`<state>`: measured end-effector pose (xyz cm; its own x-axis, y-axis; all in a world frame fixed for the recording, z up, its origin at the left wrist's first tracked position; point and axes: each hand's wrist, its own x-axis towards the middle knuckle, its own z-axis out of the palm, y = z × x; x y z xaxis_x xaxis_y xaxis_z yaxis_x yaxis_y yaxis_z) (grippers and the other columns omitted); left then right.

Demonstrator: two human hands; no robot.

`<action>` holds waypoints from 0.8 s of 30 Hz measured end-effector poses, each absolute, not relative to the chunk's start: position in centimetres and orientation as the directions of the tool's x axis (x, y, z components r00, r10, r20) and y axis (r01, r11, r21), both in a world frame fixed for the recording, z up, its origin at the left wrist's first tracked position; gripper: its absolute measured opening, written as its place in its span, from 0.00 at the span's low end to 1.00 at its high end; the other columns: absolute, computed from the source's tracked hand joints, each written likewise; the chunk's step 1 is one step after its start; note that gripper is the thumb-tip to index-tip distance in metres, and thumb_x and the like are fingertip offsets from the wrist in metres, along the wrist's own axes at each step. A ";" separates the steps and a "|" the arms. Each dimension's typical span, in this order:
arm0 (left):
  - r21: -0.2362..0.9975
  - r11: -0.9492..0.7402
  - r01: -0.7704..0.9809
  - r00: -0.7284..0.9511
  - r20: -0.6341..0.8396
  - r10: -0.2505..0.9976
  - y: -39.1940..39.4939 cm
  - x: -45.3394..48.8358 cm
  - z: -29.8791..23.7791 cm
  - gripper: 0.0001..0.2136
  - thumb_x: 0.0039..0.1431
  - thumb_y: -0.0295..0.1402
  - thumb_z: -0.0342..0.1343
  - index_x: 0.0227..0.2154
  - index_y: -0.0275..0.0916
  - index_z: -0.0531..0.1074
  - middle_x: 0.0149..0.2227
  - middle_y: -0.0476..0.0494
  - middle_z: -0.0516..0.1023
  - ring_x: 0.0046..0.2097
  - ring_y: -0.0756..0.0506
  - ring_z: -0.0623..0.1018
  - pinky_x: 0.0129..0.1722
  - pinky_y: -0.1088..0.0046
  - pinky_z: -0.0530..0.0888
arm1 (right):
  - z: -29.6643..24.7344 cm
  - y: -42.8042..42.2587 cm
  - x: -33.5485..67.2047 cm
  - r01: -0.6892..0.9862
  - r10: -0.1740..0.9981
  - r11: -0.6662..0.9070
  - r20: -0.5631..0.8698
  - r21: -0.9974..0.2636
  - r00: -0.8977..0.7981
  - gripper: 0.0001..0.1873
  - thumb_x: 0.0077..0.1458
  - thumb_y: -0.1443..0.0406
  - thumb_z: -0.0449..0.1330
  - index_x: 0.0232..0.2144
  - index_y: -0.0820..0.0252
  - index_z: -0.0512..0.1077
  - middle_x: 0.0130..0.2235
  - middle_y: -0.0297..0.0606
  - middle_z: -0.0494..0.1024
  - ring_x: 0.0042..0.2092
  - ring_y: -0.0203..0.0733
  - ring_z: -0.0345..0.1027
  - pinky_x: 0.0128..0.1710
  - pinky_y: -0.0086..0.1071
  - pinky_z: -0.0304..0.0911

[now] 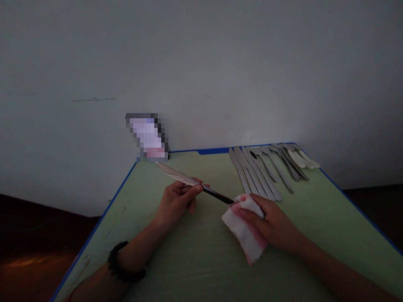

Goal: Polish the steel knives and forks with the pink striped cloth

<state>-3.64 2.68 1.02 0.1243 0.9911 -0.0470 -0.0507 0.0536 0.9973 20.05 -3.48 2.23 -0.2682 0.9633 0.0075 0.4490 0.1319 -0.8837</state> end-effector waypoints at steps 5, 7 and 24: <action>0.998 0.055 -0.030 0.114 -0.051 0.992 2.8 -3.7 1.0 0.12 0.48 0.37 0.63 0.32 0.35 0.73 0.32 0.41 0.82 0.13 0.57 0.64 0.13 0.80 0.59 | 2.1 -3.6 20.0 0.476 0.968 0.130 0.007 -0.870 -0.251 0.15 0.58 0.54 0.53 0.33 0.60 0.69 0.33 0.36 0.75 0.33 0.37 0.67 0.32 0.31 0.60; 0.998 0.056 -0.023 0.112 -0.053 0.992 2.8 -3.7 0.9 0.12 0.48 0.37 0.63 0.32 0.35 0.73 0.33 0.40 0.82 0.13 0.57 0.64 0.13 0.80 0.58 | 2.1 -3.7 20.0 0.482 0.970 0.126 0.005 -0.867 -0.244 0.15 0.57 0.54 0.53 0.33 0.59 0.69 0.32 0.36 0.75 0.32 0.37 0.67 0.32 0.31 0.60; 0.997 0.066 -0.033 0.107 -0.062 0.992 2.8 -3.7 1.0 0.11 0.48 0.36 0.63 0.32 0.35 0.73 0.35 0.40 0.82 0.13 0.58 0.63 0.13 0.80 0.58 | 2.3 -3.7 19.9 0.479 0.971 0.122 0.004 -0.870 -0.240 0.14 0.57 0.56 0.53 0.36 0.60 0.70 0.33 0.36 0.75 0.32 0.37 0.67 0.31 0.30 0.60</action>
